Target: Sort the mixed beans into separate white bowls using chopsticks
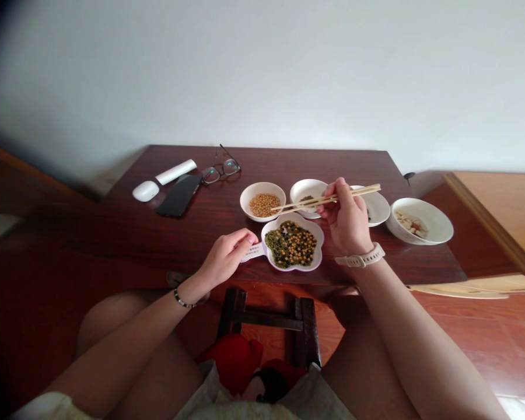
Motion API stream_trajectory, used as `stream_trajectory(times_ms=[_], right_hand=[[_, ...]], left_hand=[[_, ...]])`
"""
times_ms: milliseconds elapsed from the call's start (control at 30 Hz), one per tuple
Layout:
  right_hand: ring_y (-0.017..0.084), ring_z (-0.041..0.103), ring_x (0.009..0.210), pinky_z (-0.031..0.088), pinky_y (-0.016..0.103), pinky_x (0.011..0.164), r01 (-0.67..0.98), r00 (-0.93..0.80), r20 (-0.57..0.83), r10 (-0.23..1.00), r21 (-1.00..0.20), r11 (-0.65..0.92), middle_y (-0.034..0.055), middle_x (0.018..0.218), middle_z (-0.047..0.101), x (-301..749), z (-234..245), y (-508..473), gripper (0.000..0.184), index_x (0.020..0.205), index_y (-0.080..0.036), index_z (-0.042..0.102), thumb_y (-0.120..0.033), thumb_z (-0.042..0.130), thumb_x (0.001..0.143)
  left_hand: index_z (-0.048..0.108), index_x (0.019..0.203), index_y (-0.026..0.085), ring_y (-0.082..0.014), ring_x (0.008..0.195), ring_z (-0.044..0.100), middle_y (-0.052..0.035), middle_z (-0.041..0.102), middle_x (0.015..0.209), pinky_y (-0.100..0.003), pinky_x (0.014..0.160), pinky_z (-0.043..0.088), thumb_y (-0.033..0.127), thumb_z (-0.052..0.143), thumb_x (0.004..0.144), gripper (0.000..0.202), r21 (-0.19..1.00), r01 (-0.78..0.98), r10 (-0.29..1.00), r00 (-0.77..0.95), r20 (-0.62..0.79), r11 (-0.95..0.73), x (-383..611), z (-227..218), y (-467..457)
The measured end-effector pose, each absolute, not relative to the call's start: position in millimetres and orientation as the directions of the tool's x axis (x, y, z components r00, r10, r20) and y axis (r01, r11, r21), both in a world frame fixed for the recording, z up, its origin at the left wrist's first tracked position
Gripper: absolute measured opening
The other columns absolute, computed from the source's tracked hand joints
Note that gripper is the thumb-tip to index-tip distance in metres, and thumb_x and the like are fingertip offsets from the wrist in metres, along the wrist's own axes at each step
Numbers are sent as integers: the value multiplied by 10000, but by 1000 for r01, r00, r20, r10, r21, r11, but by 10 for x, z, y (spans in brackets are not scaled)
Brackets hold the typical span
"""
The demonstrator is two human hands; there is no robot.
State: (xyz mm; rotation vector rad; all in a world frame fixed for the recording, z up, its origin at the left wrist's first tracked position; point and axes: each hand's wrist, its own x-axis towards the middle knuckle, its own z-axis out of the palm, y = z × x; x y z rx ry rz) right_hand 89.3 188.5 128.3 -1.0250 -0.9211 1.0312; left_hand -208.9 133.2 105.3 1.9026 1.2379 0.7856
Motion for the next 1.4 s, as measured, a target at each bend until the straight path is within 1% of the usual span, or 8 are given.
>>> stream_trajectory(times_ms=[133,267,400,567,833,933,1033,1400], right_hand=[[142,622,525,521,240,443,-135,218,95,971,-983,126,-1,668,625,874,1280,1805,516,830,-252,665,-734,783,973],[139,613,516,480,232,426,-95,195,79,978,-991,99,9,642,637,862,1281,1755,518,821,-240,689,-723,784,982],[149,619,512,501,249,447,-36,189,86,978,-995,94,19,630,659,872,1283,1746,537,831,-240,700,-751,764,983],[151,633,520,501,245,451,10,162,97,982,-995,97,26,632,674,867,1311,1730,583,810,-236,703,-798,778,943],[147,651,552,513,236,482,25,175,104,979,-995,102,22,667,676,826,1325,1687,569,815,-230,711,-778,792,943],[151,649,557,516,245,481,-8,170,100,980,-995,103,17,681,670,808,1310,1686,547,822,-239,712,-764,784,959],[139,635,550,490,235,470,-29,137,116,984,-992,121,7,673,647,784,1279,1690,537,815,-241,700,-746,767,985],[163,658,582,542,274,526,45,49,192,980,-981,190,8,687,655,745,1199,1685,520,864,-248,684,-735,691,1046]], left_hand=[[783,1031,199,-188,821,740,-50,847,983,-283,736,477,439,515,1174,387,827,487,930,353,107,-280,-2085,1064,1329],[781,1030,198,-189,836,744,-48,846,984,-285,740,475,445,513,1176,393,829,483,929,352,112,-282,-2084,1056,1328],[786,1048,206,-199,880,760,-49,852,1016,-286,770,497,435,509,1175,381,832,479,929,352,110,-280,-2086,1037,1335],[790,1046,207,-205,895,769,-52,858,1032,-289,795,517,437,514,1171,380,835,478,932,347,104,-271,-2085,1033,1341],[784,1049,205,-202,882,760,-44,848,1007,-293,785,500,452,517,1177,385,839,474,933,346,102,-268,-2081,1033,1335],[782,1044,204,-203,870,756,-43,841,983,-294,786,501,466,512,1179,399,840,472,932,347,102,-268,-2079,1039,1336],[782,1043,204,-200,876,757,-44,842,990,-293,788,500,459,513,1181,396,841,470,931,349,105,-270,-2081,1038,1339],[790,1048,198,-190,886,757,-39,853,1024,-294,791,480,429,525,1178,375,846,466,934,344,98,-260,-2076,1035,1337]])
